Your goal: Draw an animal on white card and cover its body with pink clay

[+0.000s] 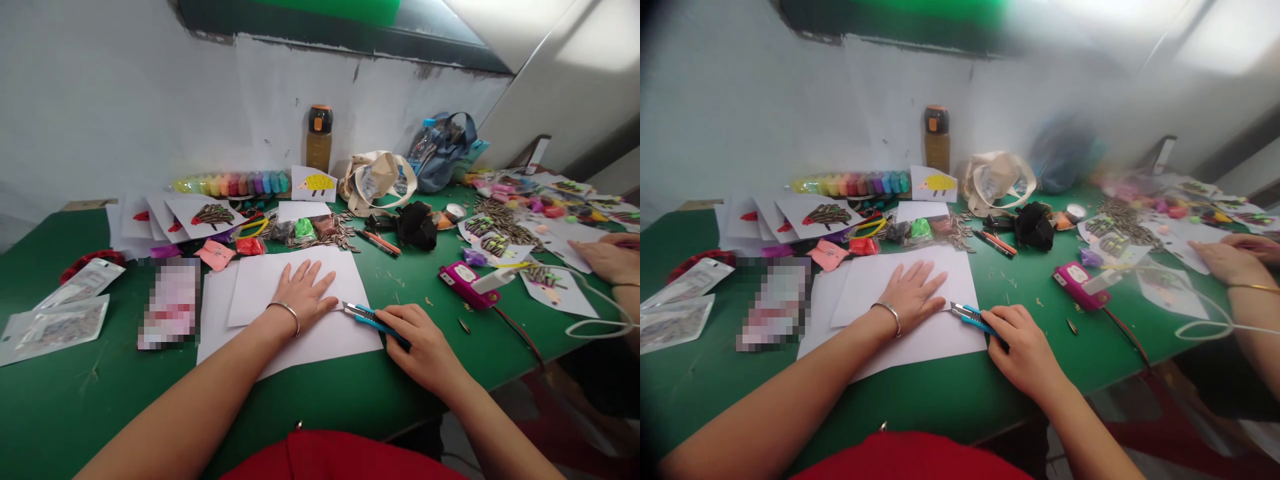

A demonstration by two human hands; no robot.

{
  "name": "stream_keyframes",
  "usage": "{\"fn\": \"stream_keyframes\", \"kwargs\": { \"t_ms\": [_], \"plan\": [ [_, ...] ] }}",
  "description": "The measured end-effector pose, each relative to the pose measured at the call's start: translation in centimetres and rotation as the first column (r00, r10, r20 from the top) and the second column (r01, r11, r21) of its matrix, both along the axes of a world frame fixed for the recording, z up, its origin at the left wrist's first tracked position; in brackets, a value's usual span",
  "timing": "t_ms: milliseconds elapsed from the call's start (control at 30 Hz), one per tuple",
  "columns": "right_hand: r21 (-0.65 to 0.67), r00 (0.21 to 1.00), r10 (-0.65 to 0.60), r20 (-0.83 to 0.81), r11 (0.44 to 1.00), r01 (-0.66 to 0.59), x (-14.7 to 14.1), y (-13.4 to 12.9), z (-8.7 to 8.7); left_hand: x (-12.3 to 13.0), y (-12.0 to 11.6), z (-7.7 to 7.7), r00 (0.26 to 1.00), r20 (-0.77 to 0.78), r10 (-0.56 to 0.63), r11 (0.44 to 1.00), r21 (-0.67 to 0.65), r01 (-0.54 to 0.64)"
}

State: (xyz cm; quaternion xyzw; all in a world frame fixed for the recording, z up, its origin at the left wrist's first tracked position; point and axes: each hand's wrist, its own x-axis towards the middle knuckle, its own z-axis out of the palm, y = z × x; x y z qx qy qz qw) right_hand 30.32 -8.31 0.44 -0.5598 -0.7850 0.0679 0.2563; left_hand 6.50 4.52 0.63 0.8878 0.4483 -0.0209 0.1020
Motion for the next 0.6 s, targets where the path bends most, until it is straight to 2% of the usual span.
{"fn": "stream_keyframes", "kwargs": {
  "t_ms": [167, 367, 600],
  "plan": [
    [-0.017, 1.000, -0.005, 0.003, 1.000, 0.005, -0.1, -0.3, 0.0, 0.0, 0.1, 0.1, 1.000, 0.003, -0.005, 1.000, -0.003, 0.005],
    [0.008, 1.000, -0.010, 0.010, 1.000, 0.010, -1.5, -0.3, -0.2, 0.0, 0.0, -0.2, 1.000, 0.012, 0.007, 1.000, -0.004, -0.007],
    [0.053, 0.999, -0.013, 0.033, 0.999, 0.011, -1.4, -0.9, -1.0, -0.2, -0.3, -0.4, 0.999, 0.051, -0.012, 1.000, -0.016, 0.013]
  ]
}}
